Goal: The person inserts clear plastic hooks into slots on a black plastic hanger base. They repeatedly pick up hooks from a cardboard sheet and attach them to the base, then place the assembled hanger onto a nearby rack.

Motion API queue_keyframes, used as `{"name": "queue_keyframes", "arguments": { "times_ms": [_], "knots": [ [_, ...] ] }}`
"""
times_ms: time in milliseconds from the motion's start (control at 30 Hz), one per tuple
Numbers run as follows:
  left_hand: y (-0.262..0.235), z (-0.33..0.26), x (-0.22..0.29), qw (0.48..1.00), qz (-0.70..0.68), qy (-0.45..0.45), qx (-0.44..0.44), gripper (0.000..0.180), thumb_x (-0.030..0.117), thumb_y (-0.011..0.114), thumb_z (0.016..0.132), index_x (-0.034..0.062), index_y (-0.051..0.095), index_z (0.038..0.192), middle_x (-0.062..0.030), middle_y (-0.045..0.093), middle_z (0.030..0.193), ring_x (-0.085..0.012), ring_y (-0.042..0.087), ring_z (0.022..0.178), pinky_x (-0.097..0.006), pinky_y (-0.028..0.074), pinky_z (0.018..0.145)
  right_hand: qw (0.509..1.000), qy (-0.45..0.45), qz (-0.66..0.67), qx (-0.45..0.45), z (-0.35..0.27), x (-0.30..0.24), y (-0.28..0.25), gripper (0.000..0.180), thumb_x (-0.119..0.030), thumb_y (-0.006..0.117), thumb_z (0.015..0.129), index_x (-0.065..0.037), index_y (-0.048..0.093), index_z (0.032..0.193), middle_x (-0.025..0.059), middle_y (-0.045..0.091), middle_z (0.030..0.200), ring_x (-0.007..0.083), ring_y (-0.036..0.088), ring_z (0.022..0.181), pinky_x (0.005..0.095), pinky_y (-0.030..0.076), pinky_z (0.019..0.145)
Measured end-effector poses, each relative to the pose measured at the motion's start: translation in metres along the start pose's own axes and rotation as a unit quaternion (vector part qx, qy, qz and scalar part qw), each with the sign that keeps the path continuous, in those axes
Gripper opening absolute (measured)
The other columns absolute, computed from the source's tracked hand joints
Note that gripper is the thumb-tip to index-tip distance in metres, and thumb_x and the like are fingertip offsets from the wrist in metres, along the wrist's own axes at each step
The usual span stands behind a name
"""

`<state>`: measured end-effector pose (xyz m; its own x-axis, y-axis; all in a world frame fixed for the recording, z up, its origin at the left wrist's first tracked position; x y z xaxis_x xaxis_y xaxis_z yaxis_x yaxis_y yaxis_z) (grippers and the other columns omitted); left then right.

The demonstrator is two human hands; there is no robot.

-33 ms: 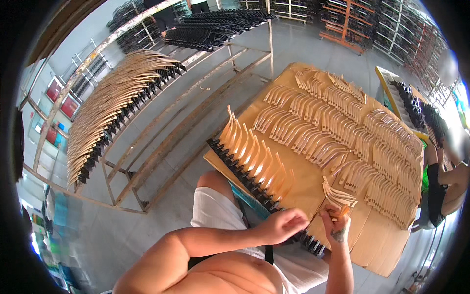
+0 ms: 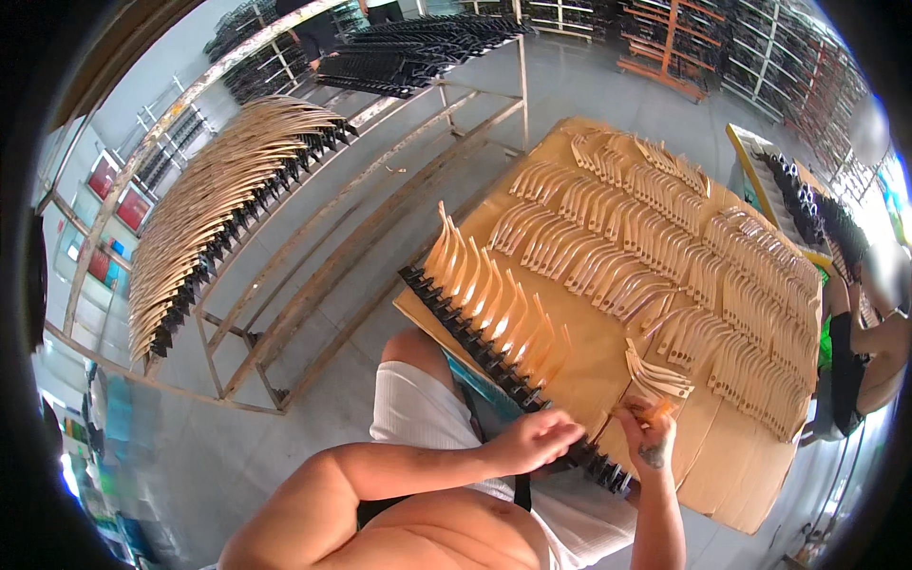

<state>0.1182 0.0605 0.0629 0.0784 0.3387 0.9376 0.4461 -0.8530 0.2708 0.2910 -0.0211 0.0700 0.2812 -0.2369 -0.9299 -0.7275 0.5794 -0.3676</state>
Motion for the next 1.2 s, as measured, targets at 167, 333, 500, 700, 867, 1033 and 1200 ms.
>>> {"name": "queue_keyframes", "arguments": {
  "times_ms": [167,333,500,700,867,1033,1200],
  "knots": [
    [-0.041,-0.034,-0.082,0.956,-0.121,-0.226,0.145,0.045,0.052,0.053,0.092,0.0108,0.054,0.073,-0.0040,0.060,0.065,-0.0128,0.056,0.050,-0.026,0.044,0.045,0.980,-0.091,-0.173,0.037,0.006,-0.007,0.009,0.020,-0.019,0.070,0.080,-0.004,0.069,0.093,0.0145,0.069,0.083,0.0313,0.065,0.080,0.0381,0.050,0.077],
    [-0.041,-0.016,-0.074,0.942,-0.167,-0.187,0.222,0.036,0.040,0.063,0.090,0.0058,0.052,0.085,-0.0065,0.062,0.077,-0.0161,0.067,0.069,-0.026,0.054,0.058,1.000,-0.004,-0.024,-0.006,0.000,0.009,0.036,0.018,-0.015,0.067,0.085,0.001,0.067,0.092,0.0064,0.067,0.071,0.0129,0.063,0.066,0.0267,0.050,0.061],
    [-0.055,-0.023,-0.085,0.955,-0.152,-0.160,0.200,0.032,0.040,0.060,0.092,0.0089,0.055,0.096,-0.0053,0.065,0.084,-0.0153,0.067,0.073,-0.026,0.055,0.063,0.997,0.013,0.076,-0.013,-0.021,0.007,0.064,0.015,-0.011,0.069,0.083,0.000,0.066,0.092,0.0094,0.068,0.075,0.0154,0.066,0.070,0.0278,0.051,0.063],
    [-0.072,-0.022,-0.083,0.957,-0.145,-0.144,0.207,0.036,0.042,0.059,0.092,0.0073,0.053,0.097,-0.0053,0.064,0.082,-0.0147,0.065,0.070,-0.024,0.053,0.057,0.987,-0.156,-0.029,0.028,0.012,-0.013,0.078,0.018,-0.012,0.072,0.077,-0.002,0.066,0.091,0.0149,0.066,0.085,0.0307,0.065,0.076,0.0344,0.052,0.068],
    [-0.075,-0.022,-0.080,0.952,-0.160,-0.143,0.218,0.040,0.046,0.059,0.091,0.0078,0.049,0.099,-0.0088,0.063,0.084,-0.0170,0.065,0.073,-0.027,0.054,0.062,0.991,-0.094,-0.093,-0.023,0.026,-0.016,0.095,0.022,-0.021,0.070,0.080,-0.003,0.067,0.091,0.0152,0.067,0.081,0.0309,0.066,0.074,0.0353,0.051,0.067],
    [-0.078,-0.019,-0.079,0.956,-0.155,-0.124,0.217,0.038,0.044,0.060,0.091,0.0076,0.050,0.095,-0.0078,0.063,0.082,-0.0175,0.065,0.073,-0.027,0.053,0.064,0.997,-0.027,-0.035,-0.064,0.028,-0.017,0.109,0.021,-0.022,0.067,0.084,-0.003,0.068,0.093,0.0124,0.068,0.076,0.0253,0.067,0.068,0.0321,0.051,0.063],
    [-0.079,-0.021,-0.084,0.950,-0.175,-0.126,0.225,0.034,0.041,0.059,0.092,0.0084,0.052,0.092,-0.0065,0.063,0.079,-0.0169,0.066,0.071,-0.026,0.053,0.062,0.996,0.007,-0.018,-0.088,0.026,-0.023,0.116,0.020,-0.024,0.067,0.084,-0.005,0.069,0.091,0.0069,0.067,0.067,0.0176,0.064,0.058,0.0287,0.050,0.057]
  ]
}}
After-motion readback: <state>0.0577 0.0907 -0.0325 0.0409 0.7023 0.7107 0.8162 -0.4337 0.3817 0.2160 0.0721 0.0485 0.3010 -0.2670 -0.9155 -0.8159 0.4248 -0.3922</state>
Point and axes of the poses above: each hand's wrist, its own z-axis towards the middle knuckle, its own y-axis out of the palm, x = y × z, the point moved 8 cm from there along z, towards the middle knuckle
